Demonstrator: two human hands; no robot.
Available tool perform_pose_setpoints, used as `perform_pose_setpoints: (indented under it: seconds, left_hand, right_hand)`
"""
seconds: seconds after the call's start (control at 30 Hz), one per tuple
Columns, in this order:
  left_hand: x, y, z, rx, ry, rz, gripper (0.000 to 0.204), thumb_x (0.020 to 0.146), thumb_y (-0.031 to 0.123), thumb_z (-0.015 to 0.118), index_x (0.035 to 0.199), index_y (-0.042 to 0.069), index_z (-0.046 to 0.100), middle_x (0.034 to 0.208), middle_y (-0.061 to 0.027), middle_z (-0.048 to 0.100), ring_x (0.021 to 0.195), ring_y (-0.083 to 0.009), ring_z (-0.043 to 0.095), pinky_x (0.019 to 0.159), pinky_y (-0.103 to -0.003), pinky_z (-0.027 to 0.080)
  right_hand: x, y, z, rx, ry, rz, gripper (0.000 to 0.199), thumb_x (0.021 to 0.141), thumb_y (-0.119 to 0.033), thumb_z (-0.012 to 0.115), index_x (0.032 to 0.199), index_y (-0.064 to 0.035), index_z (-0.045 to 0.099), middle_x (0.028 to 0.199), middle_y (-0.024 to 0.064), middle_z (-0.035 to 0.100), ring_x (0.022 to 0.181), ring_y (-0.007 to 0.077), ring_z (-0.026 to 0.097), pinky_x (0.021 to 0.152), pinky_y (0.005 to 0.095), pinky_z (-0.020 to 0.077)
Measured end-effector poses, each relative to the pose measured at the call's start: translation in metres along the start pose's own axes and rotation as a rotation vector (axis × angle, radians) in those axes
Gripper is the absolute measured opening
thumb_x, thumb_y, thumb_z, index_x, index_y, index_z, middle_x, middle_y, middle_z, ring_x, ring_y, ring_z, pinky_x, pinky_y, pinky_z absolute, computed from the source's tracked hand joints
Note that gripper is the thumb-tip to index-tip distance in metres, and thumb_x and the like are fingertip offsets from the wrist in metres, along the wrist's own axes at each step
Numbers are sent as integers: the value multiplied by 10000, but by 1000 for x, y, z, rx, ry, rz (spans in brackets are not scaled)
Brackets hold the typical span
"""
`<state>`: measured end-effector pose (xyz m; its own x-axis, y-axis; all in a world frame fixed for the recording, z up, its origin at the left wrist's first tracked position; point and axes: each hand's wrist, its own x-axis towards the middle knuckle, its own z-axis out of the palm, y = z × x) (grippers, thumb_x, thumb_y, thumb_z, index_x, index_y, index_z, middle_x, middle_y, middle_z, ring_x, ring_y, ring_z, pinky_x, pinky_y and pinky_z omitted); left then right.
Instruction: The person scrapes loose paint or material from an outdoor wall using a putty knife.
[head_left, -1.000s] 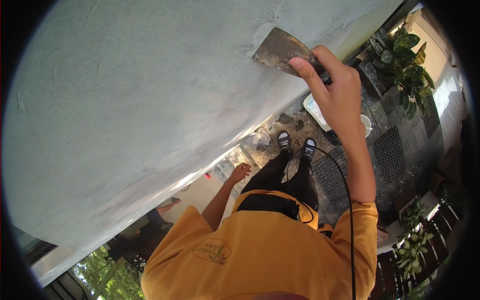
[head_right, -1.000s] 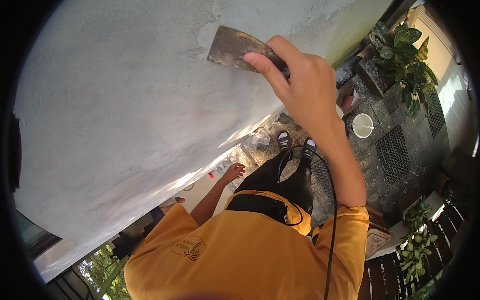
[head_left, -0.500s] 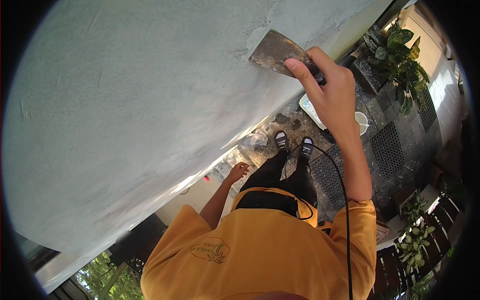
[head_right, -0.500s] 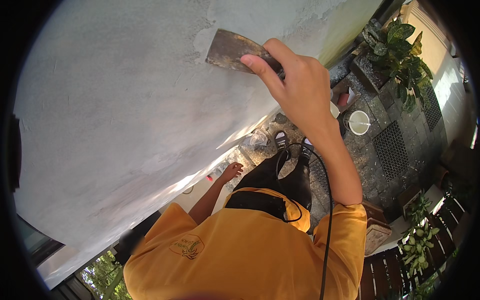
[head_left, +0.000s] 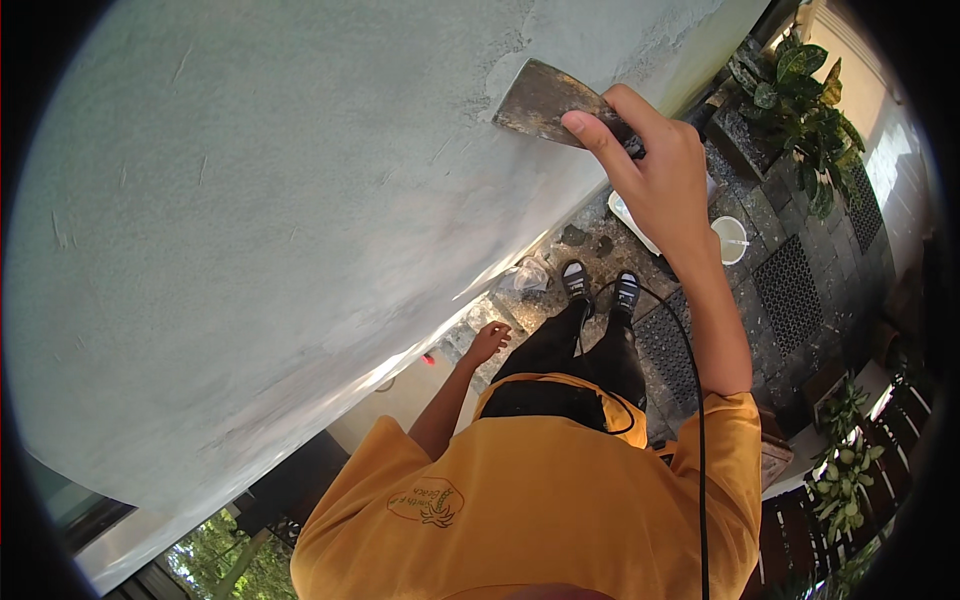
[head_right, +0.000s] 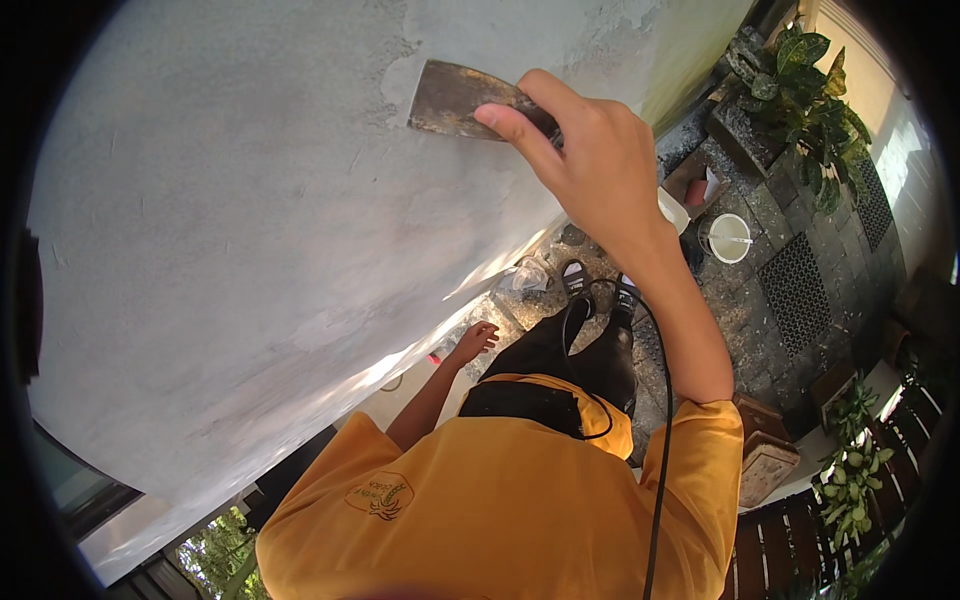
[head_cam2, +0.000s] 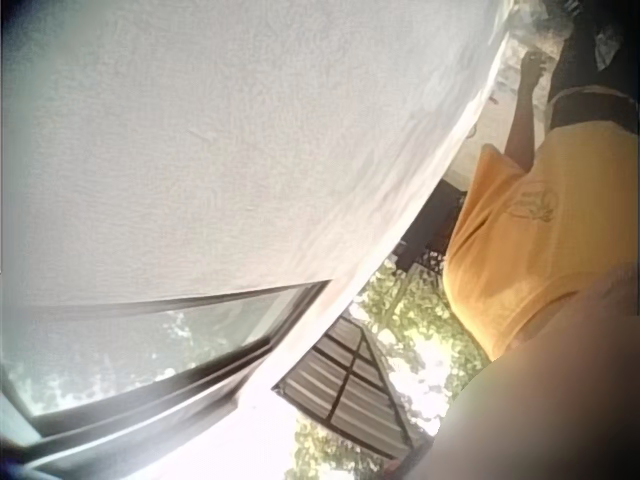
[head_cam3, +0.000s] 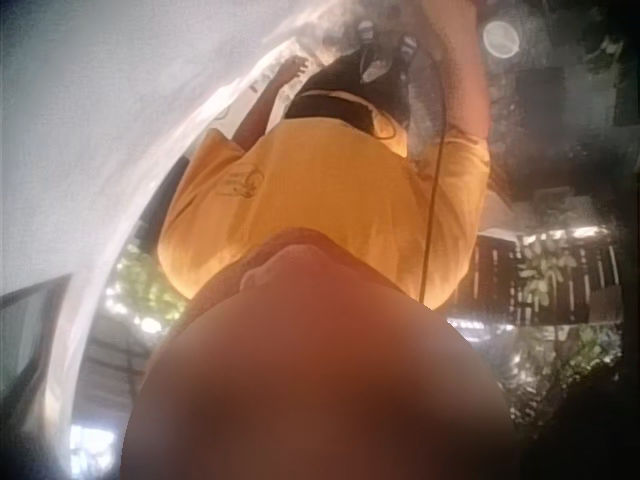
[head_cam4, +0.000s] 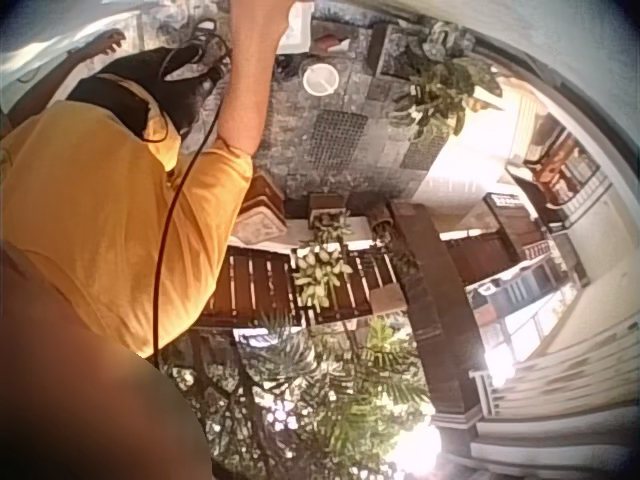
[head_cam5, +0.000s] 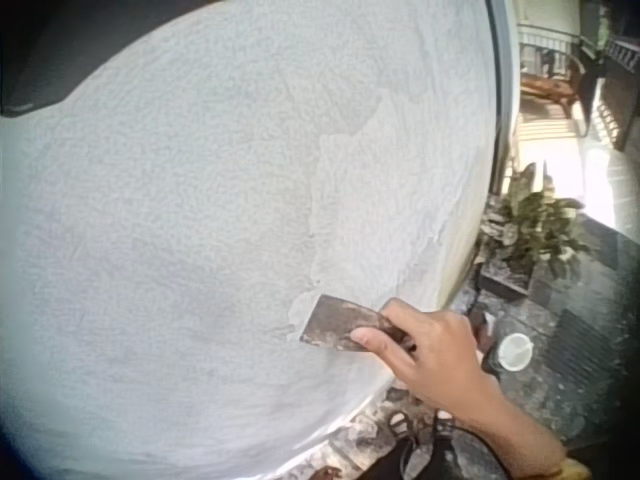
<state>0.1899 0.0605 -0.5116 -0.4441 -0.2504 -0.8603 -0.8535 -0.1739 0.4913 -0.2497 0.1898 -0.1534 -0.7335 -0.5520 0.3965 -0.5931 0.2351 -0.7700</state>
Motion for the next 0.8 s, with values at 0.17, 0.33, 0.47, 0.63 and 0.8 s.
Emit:
perform_pose_setpoints:
  seconds: [0.17, 0.33, 0.47, 0.63, 0.8]
  left_hand:
    - [-6, -5, 1, 59, -12, -64, 352, 975, 363, 515, 1168, 81, 597, 978, -82, 684, 786, -144, 638, 654, -298, 504]
    - [-5, -13, -4, 29, -5, -70, 366, 968, 377, 524, 1172, 82, 596, 981, -81, 684, 781, -145, 640, 655, -300, 505]
    - [-7, -7, -5, 3, 20, -45, 347, 972, 366, 523, 1165, 86, 597, 969, -68, 680, 789, -134, 631, 644, -296, 498]
    - [-3, -8, -8, -30, 2, -44, 339, 970, 361, 535, 1164, 90, 597, 956, -63, 675, 788, -127, 625, 638, -292, 495]
    - [-5, -4, -9, 46, -13, -74, 345, 968, 365, 526, 1162, 89, 598, 964, -78, 681, 774, -144, 631, 625, -291, 492]
  right_hand:
    - [0, 0, 0, 14, -14, 5, 391, 869, -460, 661, 816, -79, 592, 529, 86, 538, 453, 294, 518, 441, 360, 375]
    - [9, -16, 0, 76, -27, -15, 401, 868, -461, 662, 811, -71, 590, 533, 86, 540, 454, 285, 515, 447, 354, 377]
    - [1, -2, -3, 107, -7, 88, 407, 874, -459, 659, 810, -63, 590, 536, 86, 535, 453, 286, 506, 452, 356, 376]
    - [4, -11, -6, 39, -19, 59, 406, 877, -454, 659, 806, -60, 592, 533, 90, 530, 453, 289, 504, 451, 359, 372]
    - [2, -6, -5, 15, -26, 61, 406, 879, -455, 654, 802, -61, 591, 530, 94, 530, 455, 296, 504, 453, 362, 374]
